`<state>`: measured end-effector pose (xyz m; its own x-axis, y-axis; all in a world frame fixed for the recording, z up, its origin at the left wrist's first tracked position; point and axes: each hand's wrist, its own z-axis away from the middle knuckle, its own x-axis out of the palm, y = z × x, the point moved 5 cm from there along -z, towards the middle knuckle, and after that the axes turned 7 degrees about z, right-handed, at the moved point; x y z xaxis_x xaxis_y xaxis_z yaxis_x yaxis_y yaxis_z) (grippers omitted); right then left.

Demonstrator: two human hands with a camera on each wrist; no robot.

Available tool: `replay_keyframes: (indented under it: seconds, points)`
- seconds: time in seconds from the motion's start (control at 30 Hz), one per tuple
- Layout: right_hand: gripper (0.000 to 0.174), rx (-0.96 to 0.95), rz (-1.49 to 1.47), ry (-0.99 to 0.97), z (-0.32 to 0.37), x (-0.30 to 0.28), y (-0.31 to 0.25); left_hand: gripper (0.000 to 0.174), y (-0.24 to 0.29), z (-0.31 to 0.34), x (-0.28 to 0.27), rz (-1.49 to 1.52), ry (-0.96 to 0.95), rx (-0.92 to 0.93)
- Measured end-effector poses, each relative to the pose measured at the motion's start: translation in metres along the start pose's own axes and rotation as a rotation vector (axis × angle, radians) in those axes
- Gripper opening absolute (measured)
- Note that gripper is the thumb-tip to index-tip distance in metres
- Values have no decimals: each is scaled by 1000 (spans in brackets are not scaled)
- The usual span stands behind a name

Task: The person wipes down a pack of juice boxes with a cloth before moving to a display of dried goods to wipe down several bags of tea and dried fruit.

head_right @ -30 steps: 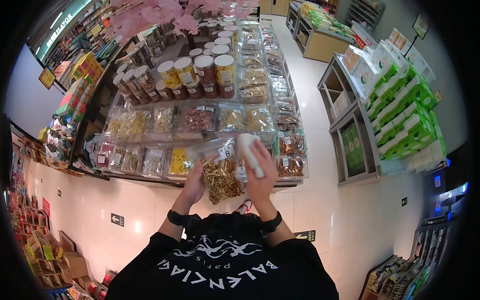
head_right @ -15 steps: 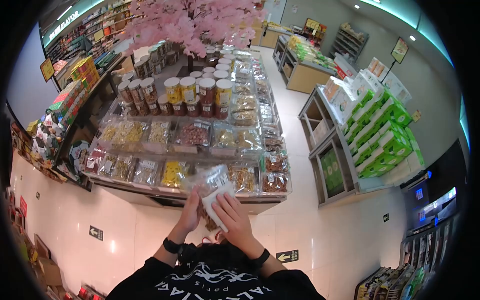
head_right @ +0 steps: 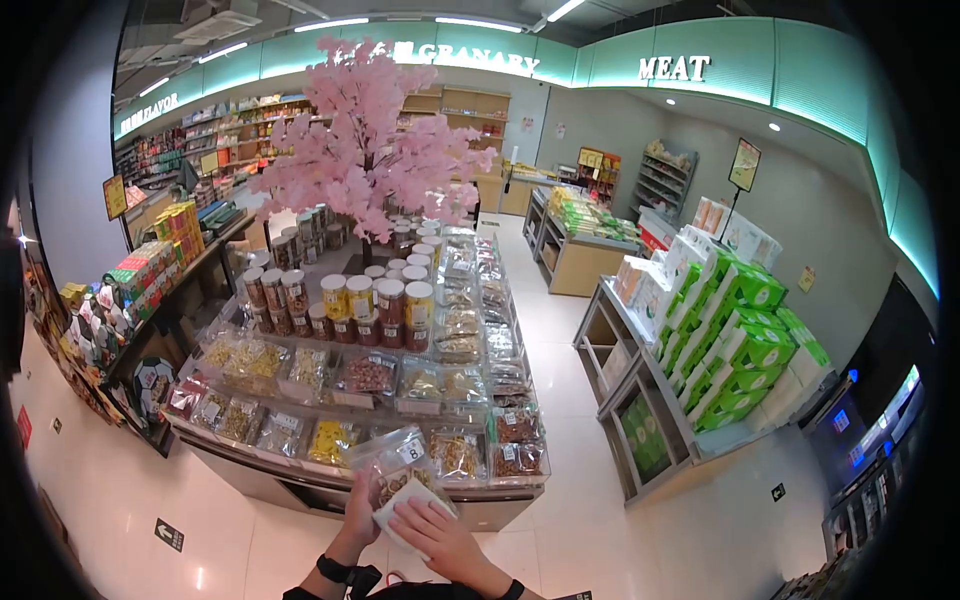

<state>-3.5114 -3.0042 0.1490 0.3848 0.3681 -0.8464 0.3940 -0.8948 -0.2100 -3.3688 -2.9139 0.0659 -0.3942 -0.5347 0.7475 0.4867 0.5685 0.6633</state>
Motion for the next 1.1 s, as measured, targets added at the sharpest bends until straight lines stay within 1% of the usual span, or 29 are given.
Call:
replay_keyframes:
  seconds: [0.07,0.13,0.2,0.23,0.27,0.33,0.4,0.43,0.47,0.5,0.53,0.57,0.6,0.63,0.67,0.7,0.73,0.8,0.83,0.9,0.97,1.0,1.03,1.07,1.1]
  points:
    - [78,14,14,35,17,-15,12,62,3,7,29,60,34,79]
    - [77,30,29,69,37,-32,26,62,-3,13,56,80,-10,68]
    - [71,196,6,195,61,-52,46,63,-22,18,68,7,-35,91]
    - [66,250,-16,241,74,-60,56,64,-38,22,75,-31,-37,24]
    - [66,253,-16,248,87,-65,60,64,-51,28,82,-37,-41,22]
    - [64,386,-28,322,115,-82,73,69,-94,44,106,-479,-176,-154]
    - [63,387,-11,336,130,-102,62,69,-147,55,120,-539,-192,-140]
    - [56,361,80,308,135,-105,52,69,-199,52,71,-575,-150,-263]
    - [49,332,170,281,142,-108,48,69,-209,55,79,-574,-149,-262]
    - [61,332,31,229,157,-101,52,70,-217,60,86,-450,-50,-241]
    - [61,331,29,229,167,-105,54,71,-222,63,91,-326,48,-218]
    - [61,251,-21,169,175,-108,52,73,-223,59,91,-188,49,-158]
    - [60,171,-71,108,183,-109,49,73,-225,61,93,-191,54,-158]
    - [60,107,-70,89,193,-108,48,73,-202,67,123,-117,39,-72]
    - [60,105,-78,88,201,-114,47,74,-187,71,142,-45,24,14]
    - [60,60,-91,89,207,-121,43,72,-183,70,144,32,33,40]
    - [60,13,-102,91,213,-127,41,72,-179,73,153,29,36,46]
    - [60,-3,-84,106,229,-123,49,71,-169,83,167,18,89,73]
    - [60,27,-57,110,234,-121,55,69,-170,84,165,-32,139,95]
    - [60,57,-27,121,243,-118,60,68,-172,88,170,-51,117,129]
    - [56,206,-23,179,236,-134,61,67,-169,90,171,-67,85,164]
    - [56,201,-17,186,234,-132,61,69,-174,93,167,-229,40,72]
    - [55,287,-33,205,230,-132,63,72,-179,96,165,-389,-1,-18]
    - [53,372,-50,224,225,-133,65,72,-180,98,163,-387,-5,-8]
    - [52,354,-47,247,221,-137,63,71,-182,99,163,-436,-47,-12]
